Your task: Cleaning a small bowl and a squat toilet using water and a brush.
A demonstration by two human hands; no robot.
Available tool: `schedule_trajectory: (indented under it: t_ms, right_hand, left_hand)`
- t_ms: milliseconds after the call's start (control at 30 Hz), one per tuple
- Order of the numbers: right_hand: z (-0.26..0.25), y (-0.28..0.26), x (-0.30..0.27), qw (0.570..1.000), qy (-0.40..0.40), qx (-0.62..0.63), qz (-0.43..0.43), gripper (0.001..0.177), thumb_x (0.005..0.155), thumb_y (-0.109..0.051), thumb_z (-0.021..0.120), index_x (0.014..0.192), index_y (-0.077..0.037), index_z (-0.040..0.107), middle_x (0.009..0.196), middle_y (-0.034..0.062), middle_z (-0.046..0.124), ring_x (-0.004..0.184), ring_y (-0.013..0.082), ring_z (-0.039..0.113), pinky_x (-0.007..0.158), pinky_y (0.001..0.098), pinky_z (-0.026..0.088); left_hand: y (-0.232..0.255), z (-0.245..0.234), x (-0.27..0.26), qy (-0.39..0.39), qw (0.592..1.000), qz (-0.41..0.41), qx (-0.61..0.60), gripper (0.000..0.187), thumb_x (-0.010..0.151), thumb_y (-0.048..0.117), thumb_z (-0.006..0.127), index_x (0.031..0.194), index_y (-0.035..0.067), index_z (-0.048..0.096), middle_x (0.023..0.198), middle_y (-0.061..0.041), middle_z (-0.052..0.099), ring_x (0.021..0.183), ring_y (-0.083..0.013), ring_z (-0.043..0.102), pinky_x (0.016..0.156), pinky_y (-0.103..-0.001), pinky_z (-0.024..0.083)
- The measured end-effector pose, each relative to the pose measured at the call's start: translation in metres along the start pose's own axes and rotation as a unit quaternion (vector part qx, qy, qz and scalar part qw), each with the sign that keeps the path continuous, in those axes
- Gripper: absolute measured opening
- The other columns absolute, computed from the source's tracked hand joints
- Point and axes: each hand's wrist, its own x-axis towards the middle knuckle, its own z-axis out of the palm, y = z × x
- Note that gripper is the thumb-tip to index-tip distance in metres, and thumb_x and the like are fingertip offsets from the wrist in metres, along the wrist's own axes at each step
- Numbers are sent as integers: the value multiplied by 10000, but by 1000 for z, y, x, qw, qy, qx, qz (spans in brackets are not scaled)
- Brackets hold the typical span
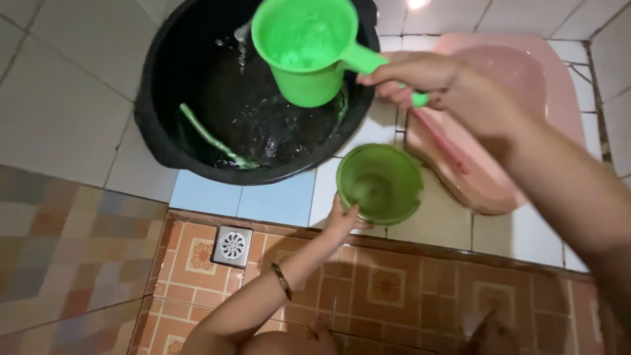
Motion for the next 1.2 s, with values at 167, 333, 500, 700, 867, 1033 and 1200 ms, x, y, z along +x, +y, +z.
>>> schedule_trajectory:
  t_ms: [167, 333, 500, 700, 867, 1033, 1200]
  right_hand:
    - [2, -19, -137, 993, 100, -36, -56, 163, 913, -97, 548, 1037, -5, 600, 640, -43, 476, 461, 28, 366, 358, 208, 272]
    - [-58, 60, -202, 963, 118, -241, 27, 209, 971, -168, 607, 1050, 26, 622, 611, 63, 526, 421, 138, 446, 344, 297, 363]
    - [-28, 92, -207, 934, 170, -282, 140, 313, 939, -269, 669, 1142, -35, 622, 609, 89, 550, 478, 183, 480, 424, 333, 404]
    - [-60, 180, -177, 839, 203, -489, 124, 592, 893, -370, 718, 1378, -91, 526, 912, 182, 724, 790, 300, 684, 681, 414, 557]
    - [-31, 172, -169, 771, 193, -596, 117, 564, 874, -415, 643, 1346, -134, 514, 937, 209, 744, 902, 390, 734, 827, 490, 571]
    - [-6, 156, -161, 766, 201, -600, 117, 569, 893, -401, 638, 1392, -194, 462, 903, 217, 734, 869, 413, 717, 803, 521, 556]
    - [4, 161, -149, 742, 193, -631, 117, 626, 900, -338, 630, 1461, -226, 375, 893, 202, 738, 795, 414, 715, 751, 537, 561]
  left_hand:
    - [24, 0, -6, 5, 998, -55, 20, 753, 1043, 186, 418, 1587, 305, -88, 1488, -254, 485, 998, -343, 750, 1015, -443, 540]
    - [37, -2, -15, -8, 997, -73, 23, 698, 1051, 229, 377, 1584, 266, -72, 1390, -273, 607, 1063, -322, 751, 1024, -419, 553]
    - [18, -15, 0, -29, 996, -84, 4, 625, 1071, 289, 333, 1573, 274, -38, 1295, -261, 665, 1064, -316, 749, 859, -300, 664]
    - [15, -19, 2, -24, 996, -54, 72, 543, 1087, 331, 298, 1553, 211, 45, 1264, -241, 703, 1036, -301, 762, 511, -205, 489]
    - [25, -15, -7, -12, 994, -73, 78, 546, 1088, 320, 289, 1547, 233, 5, 1310, -250, 673, 1055, -292, 762, 524, -218, 504]
    - [16, -17, -2, -10, 997, -58, 53, 553, 1084, 304, 320, 1543, 221, 23, 1349, -265, 630, 1044, -335, 759, 633, -250, 595]
    - [35, -6, -16, -3, 996, -78, 41, 585, 1078, 307, 326, 1554, 246, -7, 1302, -274, 649, 1018, -334, 757, 812, -310, 658]
